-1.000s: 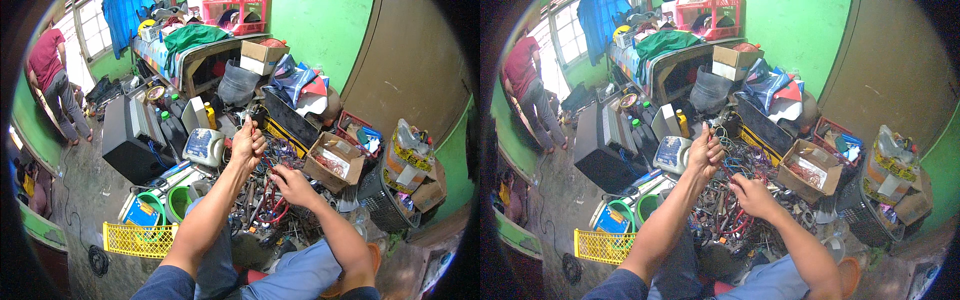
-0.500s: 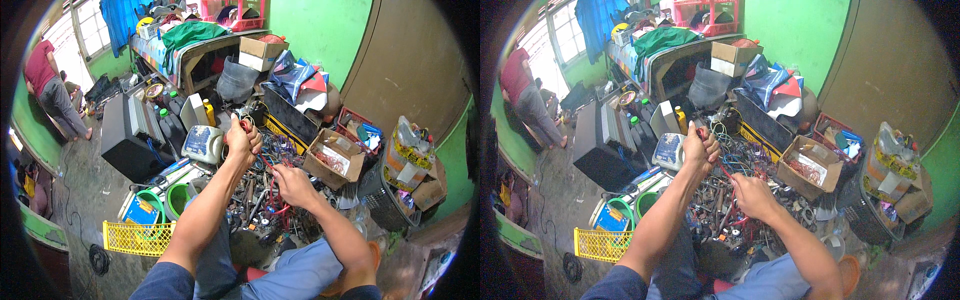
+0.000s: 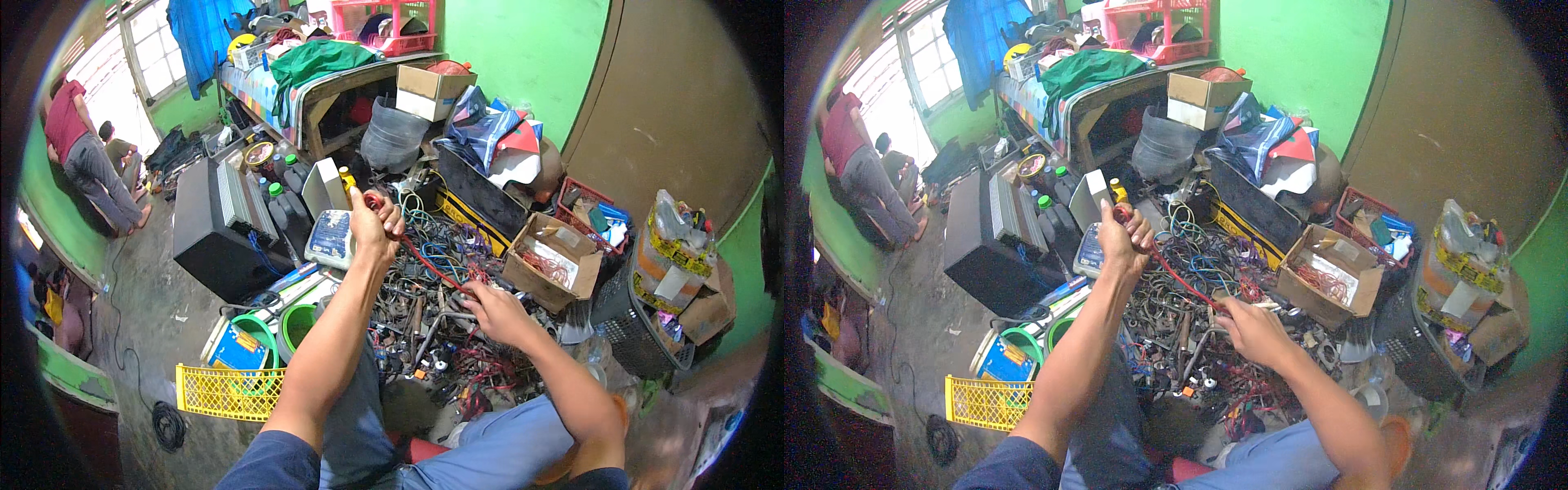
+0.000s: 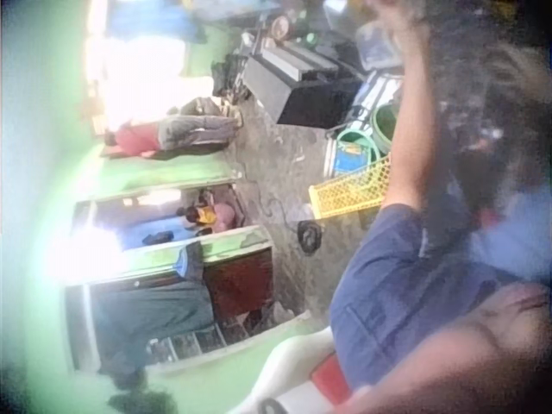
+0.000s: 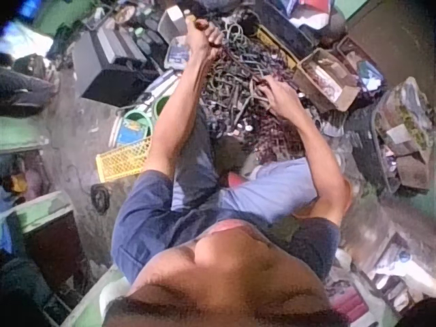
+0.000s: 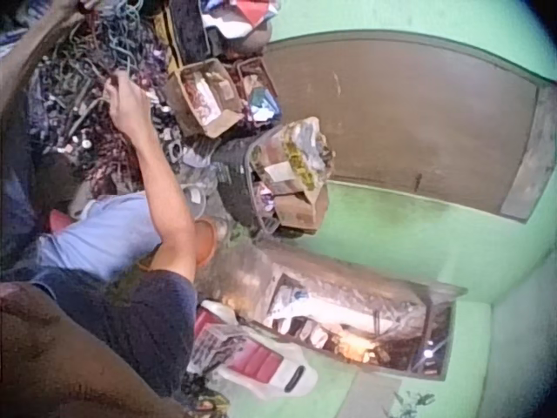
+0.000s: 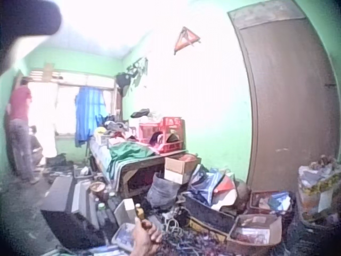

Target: The person is sorting and bundling various electrical wires and cables from a large pile by hand.

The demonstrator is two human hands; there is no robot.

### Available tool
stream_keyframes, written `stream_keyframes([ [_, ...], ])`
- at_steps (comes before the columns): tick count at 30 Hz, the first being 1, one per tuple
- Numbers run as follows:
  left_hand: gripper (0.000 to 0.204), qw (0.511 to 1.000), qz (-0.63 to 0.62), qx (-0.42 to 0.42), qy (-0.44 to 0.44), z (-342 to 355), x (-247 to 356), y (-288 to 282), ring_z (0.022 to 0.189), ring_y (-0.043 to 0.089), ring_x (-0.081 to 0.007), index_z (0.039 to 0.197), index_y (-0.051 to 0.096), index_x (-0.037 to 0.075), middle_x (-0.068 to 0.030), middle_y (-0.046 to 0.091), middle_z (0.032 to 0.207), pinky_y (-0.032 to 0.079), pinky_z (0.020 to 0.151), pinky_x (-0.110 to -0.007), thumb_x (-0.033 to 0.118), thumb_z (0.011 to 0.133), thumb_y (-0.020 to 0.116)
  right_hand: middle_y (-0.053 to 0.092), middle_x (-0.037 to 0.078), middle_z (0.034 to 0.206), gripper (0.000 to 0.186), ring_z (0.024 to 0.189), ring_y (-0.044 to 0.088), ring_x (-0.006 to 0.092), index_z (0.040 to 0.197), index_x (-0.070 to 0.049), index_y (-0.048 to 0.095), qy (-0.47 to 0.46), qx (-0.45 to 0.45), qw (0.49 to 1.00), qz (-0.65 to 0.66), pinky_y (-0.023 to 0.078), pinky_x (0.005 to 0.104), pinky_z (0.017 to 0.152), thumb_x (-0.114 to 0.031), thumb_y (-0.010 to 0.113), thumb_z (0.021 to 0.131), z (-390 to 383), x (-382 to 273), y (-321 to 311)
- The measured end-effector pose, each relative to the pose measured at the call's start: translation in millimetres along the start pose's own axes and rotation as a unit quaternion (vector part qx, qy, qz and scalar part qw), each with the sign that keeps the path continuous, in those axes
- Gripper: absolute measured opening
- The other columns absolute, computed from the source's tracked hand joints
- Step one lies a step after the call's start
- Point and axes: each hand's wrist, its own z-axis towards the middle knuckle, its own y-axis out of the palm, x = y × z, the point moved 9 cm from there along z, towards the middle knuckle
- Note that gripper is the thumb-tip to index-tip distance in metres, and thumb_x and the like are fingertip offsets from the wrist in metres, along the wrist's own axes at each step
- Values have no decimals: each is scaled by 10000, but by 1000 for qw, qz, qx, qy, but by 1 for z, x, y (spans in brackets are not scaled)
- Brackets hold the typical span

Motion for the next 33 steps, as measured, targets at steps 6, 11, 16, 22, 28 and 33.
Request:
stream_keyframes([
  [6,501,995,41,-92,-14,-3,-14,16,559,423,-159,936,523,108,-14,411,679,401,520,-326,539,1085,317,702,159,922,189,789,698,353,1101,-25,661,-114,69,991,-25,567,440,670,-120,656,937,-1,-53,-26],
  [11,461,985,79,-131,-83,-9,-33,25,624,493,-180,1020,534,88,-37,481,744,451,586,-352,512,1084,364,687,112,816,176,681,690,268,1045,-25,677,-180,113,972,-102,548,372,581,-102,697,888,-3,-82,-44],
  [16,458,962,167,-189,-109,-20,-50,34,667,499,-171,1024,543,101,-22,479,771,447,626,-345,532,1069,394,674,95,787,175,650,681,250,1007,-32,677,-188,188,959,-101,533,368,551,-77,730,846,-1,-84,-61],
  [22,448,918,254,-256,-162,-43,-74,44,663,509,-141,1050,561,106,-8,503,780,421,608,-294,533,1061,428,656,101,751,164,633,675,266,1003,-29,669,-156,228,955,-108,522,377,540,-88,732,863,5,-83,-76],
  [28,505,874,349,-304,-151,-60,-92,48,639,507,-121,1084,615,47,-5,511,762,411,552,-283,509,1075,412,645,115,739,134,644,679,292,995,-17,675,-136,279,945,-106,518,400,536,-112,703,905,13,-65,-82],
  [33,509,840,387,-327,-194,-79,-101,59,581,489,-101,1101,624,59,11,531,742,371,481,-264,510,1081,390,657,133,759,129,664,681,312,1001,-9,678,-109,291,944,-114,527,407,557,-108,690,919,15,-51,-88],
])
